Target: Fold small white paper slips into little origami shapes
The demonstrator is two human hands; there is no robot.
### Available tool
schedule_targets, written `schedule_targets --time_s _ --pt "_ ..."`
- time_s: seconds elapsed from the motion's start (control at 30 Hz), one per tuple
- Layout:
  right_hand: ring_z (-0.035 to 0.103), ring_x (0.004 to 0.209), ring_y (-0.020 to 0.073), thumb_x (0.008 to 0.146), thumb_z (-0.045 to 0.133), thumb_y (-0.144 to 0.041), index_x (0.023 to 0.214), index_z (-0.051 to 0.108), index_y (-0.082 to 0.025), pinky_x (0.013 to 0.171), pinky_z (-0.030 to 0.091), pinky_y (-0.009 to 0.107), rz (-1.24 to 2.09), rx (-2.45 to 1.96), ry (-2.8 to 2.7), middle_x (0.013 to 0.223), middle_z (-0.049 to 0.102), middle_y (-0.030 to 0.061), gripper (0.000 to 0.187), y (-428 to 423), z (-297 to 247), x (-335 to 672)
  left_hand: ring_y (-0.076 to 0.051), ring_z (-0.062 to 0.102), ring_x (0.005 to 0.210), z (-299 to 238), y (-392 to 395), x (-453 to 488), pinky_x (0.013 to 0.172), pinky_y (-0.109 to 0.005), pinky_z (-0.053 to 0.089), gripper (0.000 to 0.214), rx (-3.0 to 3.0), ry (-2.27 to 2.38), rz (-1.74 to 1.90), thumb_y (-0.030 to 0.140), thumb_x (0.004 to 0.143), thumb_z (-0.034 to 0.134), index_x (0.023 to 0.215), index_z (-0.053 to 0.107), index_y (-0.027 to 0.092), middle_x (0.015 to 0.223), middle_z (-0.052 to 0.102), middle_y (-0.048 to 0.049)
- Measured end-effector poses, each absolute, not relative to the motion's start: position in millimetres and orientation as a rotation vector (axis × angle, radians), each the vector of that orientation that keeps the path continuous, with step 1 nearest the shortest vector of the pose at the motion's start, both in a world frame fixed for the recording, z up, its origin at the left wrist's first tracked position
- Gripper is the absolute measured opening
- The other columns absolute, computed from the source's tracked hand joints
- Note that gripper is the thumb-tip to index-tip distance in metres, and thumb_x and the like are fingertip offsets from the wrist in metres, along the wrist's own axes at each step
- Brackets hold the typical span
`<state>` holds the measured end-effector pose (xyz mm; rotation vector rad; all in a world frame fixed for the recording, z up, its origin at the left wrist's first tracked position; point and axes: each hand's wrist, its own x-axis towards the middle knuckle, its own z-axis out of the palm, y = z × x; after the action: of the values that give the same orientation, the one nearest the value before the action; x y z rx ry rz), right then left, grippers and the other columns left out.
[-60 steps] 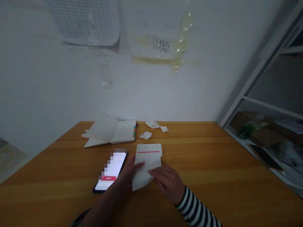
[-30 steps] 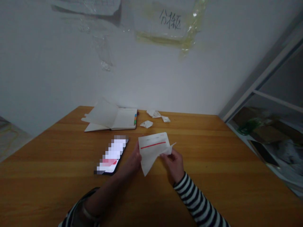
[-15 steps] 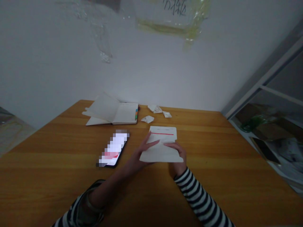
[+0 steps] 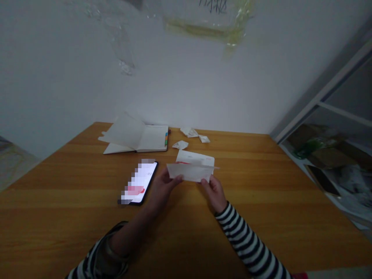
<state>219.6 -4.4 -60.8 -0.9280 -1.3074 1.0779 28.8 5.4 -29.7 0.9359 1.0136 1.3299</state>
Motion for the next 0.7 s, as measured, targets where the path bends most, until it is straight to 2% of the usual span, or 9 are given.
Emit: schedule_targets --time_s 0.07,0.1,0.2,0.3,0.4,0.47,0.6,0.7 --pt "0.066 0.112 0.0243 0.093 0.059 -0.051 0.118 0.069 -0.025 0.105 0.048 0.042 1.13 -0.945 -1.365 0.117 0.074 0.0064 0.038 -9 -66 217 -0.027 0.072 0.095 -31 7 31 0.081 -0.035 0.058 0.074 0.812 0.969 1.345 0.038 0.065 0.089 0.13 0.059 0.02 0.113 0.074 -0.0107" --pt "0.065 0.116 0.0243 0.094 0.058 -0.05 0.122 0.068 -0.026 0.108 0.046 0.043 1.164 -0.947 -1.391 0.121 0.073 0.0064 0.039 -10 -68 217 -0.026 0.073 0.091 -31 8 31 0.077 -0.033 0.058 0.075 0.773 0.952 1.328 0.04 0.065 0.089 0.131 0.058 0.02 0.112 0.074 -0.0108" --pt "0.061 0.125 0.0244 0.093 0.062 -0.047 0.131 0.063 -0.026 0.114 0.04 0.046 1.241 -0.921 -1.443 0.132 0.067 0.0067 0.043 -13 -69 215 -0.025 0.072 0.084 -31 8 30 0.073 -0.031 0.056 0.058 0.727 0.963 1.241 0.044 0.067 0.087 0.111 0.067 0.012 0.098 0.076 -0.0116" --pt "0.065 0.117 0.0259 0.089 0.067 -0.045 0.119 0.071 -0.024 0.108 0.046 0.046 1.162 -0.963 -1.416 0.123 0.072 0.0075 0.037 -13 -64 210 -0.024 0.072 0.078 -33 5 30 0.07 -0.03 0.056 0.047 0.746 1.028 1.221 0.045 0.07 0.085 0.099 0.07 0.01 0.088 0.077 -0.0109" --pt "0.07 0.096 0.0252 0.09 0.065 -0.045 0.099 0.078 -0.02 0.092 0.055 0.042 1.049 -1.048 -1.295 0.102 0.078 0.0074 0.03 -12 -58 205 -0.023 0.073 0.078 -35 0 34 0.067 -0.029 0.055 0.045 0.782 1.045 1.218 0.044 0.076 0.081 0.103 0.07 0.011 0.09 0.078 -0.0107" --pt "0.07 0.087 0.0237 0.09 0.065 -0.044 0.09 0.079 -0.019 0.084 0.056 0.039 1.01 -1.082 -1.224 0.093 0.077 0.0071 0.029 -11 -56 202 -0.024 0.073 0.081 -34 -3 37 0.069 -0.03 0.056 0.045 0.763 1.012 1.244 0.043 0.076 0.081 0.106 0.07 0.012 0.09 0.078 -0.0106" --pt "0.07 0.091 0.0238 0.084 0.072 -0.04 0.09 0.079 -0.018 0.085 0.056 0.038 0.99 -1.084 -1.165 0.097 0.077 0.0076 0.024 -10 -57 202 -0.027 0.074 0.087 -24 -5 42 0.076 -0.034 0.058 0.047 0.641 0.893 1.279 0.038 0.07 0.086 0.106 0.069 0.013 0.093 0.078 -0.0099" --pt "0.071 0.092 0.0246 0.083 0.072 -0.041 0.095 0.078 -0.019 0.085 0.057 0.039 1.039 -1.067 -1.163 0.099 0.078 0.0079 0.025 -10 -58 203 -0.027 0.073 0.091 -19 -5 43 0.078 -0.034 0.058 0.048 0.614 0.876 1.261 0.038 0.07 0.086 0.107 0.069 0.013 0.094 0.077 -0.0095"
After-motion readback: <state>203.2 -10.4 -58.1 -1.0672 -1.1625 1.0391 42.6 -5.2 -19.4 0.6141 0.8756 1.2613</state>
